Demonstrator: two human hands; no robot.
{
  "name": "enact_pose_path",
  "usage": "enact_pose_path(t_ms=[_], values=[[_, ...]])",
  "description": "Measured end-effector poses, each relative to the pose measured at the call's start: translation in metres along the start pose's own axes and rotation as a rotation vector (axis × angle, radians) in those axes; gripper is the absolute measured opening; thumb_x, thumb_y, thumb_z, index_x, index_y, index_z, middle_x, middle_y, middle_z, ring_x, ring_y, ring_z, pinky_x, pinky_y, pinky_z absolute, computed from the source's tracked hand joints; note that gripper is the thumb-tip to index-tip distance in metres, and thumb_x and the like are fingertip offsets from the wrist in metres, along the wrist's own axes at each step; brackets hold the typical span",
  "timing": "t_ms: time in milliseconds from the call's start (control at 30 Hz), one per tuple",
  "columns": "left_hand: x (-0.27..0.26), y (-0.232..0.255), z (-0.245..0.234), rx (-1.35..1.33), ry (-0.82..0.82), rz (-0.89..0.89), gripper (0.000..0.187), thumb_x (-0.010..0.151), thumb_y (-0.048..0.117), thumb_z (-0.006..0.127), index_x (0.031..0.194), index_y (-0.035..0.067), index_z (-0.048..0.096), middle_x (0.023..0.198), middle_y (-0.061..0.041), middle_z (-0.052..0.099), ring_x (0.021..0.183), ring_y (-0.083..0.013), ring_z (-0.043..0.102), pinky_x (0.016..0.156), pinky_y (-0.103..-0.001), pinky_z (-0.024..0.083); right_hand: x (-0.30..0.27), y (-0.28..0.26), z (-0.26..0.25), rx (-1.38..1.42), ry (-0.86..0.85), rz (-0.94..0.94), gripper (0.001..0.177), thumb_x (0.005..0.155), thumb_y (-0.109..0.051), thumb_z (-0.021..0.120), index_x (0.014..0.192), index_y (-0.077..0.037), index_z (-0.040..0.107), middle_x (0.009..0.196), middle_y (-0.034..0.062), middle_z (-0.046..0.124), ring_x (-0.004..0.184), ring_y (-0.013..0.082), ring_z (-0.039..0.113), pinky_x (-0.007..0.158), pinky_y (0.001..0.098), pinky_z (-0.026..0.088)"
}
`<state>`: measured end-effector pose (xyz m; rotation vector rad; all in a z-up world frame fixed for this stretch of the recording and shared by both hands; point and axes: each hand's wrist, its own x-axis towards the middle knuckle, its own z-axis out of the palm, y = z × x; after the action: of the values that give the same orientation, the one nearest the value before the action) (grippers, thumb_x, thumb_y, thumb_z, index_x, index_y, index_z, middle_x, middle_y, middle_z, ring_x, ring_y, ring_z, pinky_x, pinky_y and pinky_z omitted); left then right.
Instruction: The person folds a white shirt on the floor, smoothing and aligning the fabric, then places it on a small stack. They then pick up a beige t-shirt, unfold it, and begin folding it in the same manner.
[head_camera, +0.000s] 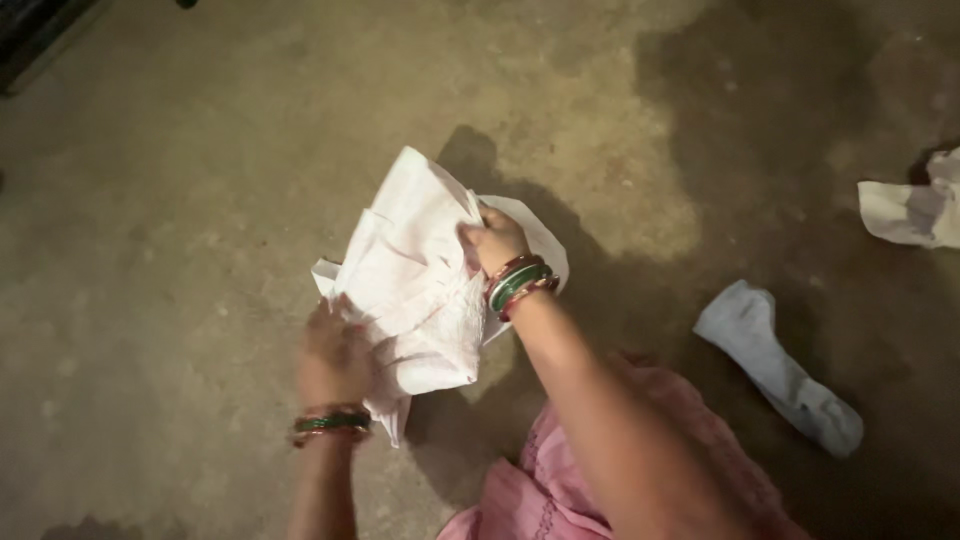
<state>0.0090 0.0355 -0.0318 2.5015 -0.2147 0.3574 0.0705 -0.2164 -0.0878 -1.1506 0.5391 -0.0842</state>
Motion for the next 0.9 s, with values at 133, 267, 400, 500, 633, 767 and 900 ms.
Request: enact_pose_path(t_ms=[133, 267, 400, 500, 633, 767, 900], values=[[-0.020, 0.021, 0.040, 0.018, 0.054, 0.099, 0.073, 0.097, 0.036, 0.061, 0.160, 0.007, 0.036, 0.164, -0.026, 0.030, 0.149, -0.0470, 0.031, 0.118, -0.059, 0.029, 0.017, -0.008, -0.011, -0.327, 0.061, -0.374, 0.036, 0.090, -0.010, 0.070, 0.124, 0.001, 0.066, 0.101, 0.0103, 0.078, 0.088, 0.0235, 0.072, 0.079, 0.0347, 0.057], [-0.022, 0.059, 0.070, 0.385, -0.232, 0.050, 0.075, 0.089, 0.047, 0.058, 0.154, 0.016, 0.039, 0.163, -0.018, 0.023, 0.150, -0.0390, 0.018, 0.114, -0.071, 0.012, 0.003, -0.018, -0.010, -0.797, 0.278, -0.519, 0.052, 0.090, -0.014, 0.067, 0.139, -0.006, 0.055, 0.116, 0.0188, 0.072, 0.105, 0.0372, 0.069, 0.088, 0.0436, 0.056], [-0.014, 0.070, 0.078, 0.611, -0.492, 0.007, 0.063, 0.092, 0.045, 0.058, 0.143, 0.011, 0.047, 0.169, -0.018, 0.013, 0.158, -0.0349, 0.008, 0.117, -0.072, 0.007, -0.037, -0.011, 0.040, -0.908, -0.115, -0.870, 0.054, 0.094, -0.019, 0.067, 0.144, -0.006, 0.052, 0.140, 0.0237, 0.060, 0.132, 0.0394, 0.056, 0.112, 0.0466, 0.046], [-0.016, 0.053, 0.069, 0.427, -0.372, 0.081, 0.067, 0.087, 0.034, 0.064, 0.146, 0.007, 0.050, 0.162, -0.019, 0.029, 0.153, -0.0378, 0.021, 0.117, -0.069, 0.014, -0.066, -0.004, 0.060, -1.067, -0.377, -0.833, 0.055, 0.096, -0.025, 0.065, 0.146, -0.006, 0.052, 0.147, 0.0218, 0.056, 0.144, 0.0405, 0.043, 0.117, 0.0545, 0.032], [-0.034, 0.009, 0.049, 0.046, 0.130, -0.031, 0.051, 0.089, 0.017, 0.069, 0.137, 0.007, 0.058, 0.149, -0.020, 0.053, 0.140, -0.0404, 0.047, 0.116, -0.055, 0.036, -0.070, -0.015, 0.052, -1.323, -0.116, -0.766, 0.061, 0.093, -0.037, 0.068, 0.145, -0.011, 0.051, 0.156, 0.0208, 0.044, 0.150, 0.0442, 0.028, 0.123, 0.0597, 0.021], [-0.041, -0.023, 0.061, -0.262, 0.163, -0.442, 0.053, 0.094, 0.013, 0.066, 0.144, 0.005, 0.051, 0.143, -0.023, 0.056, 0.130, -0.0415, 0.055, 0.105, -0.048, 0.043, -0.066, -0.019, 0.047, -1.443, 0.203, -0.503, 0.084, 0.080, -0.042, 0.075, 0.149, -0.010, 0.039, 0.163, 0.0228, 0.027, 0.148, 0.0446, 0.026, 0.111, 0.0637, 0.022], [-0.039, -0.033, 0.077, -0.277, 0.151, -0.457, 0.055, 0.094, 0.014, 0.066, 0.146, 0.004, 0.050, 0.141, -0.026, 0.058, 0.127, -0.0422, 0.059, 0.103, -0.045, 0.047, -0.057, -0.008, 0.037, -1.374, 0.180, -0.441, 0.089, 0.080, -0.040, 0.078, 0.153, -0.011, 0.037, 0.154, 0.0218, 0.035, 0.137, 0.0428, 0.038, 0.106, 0.0605, 0.035]])
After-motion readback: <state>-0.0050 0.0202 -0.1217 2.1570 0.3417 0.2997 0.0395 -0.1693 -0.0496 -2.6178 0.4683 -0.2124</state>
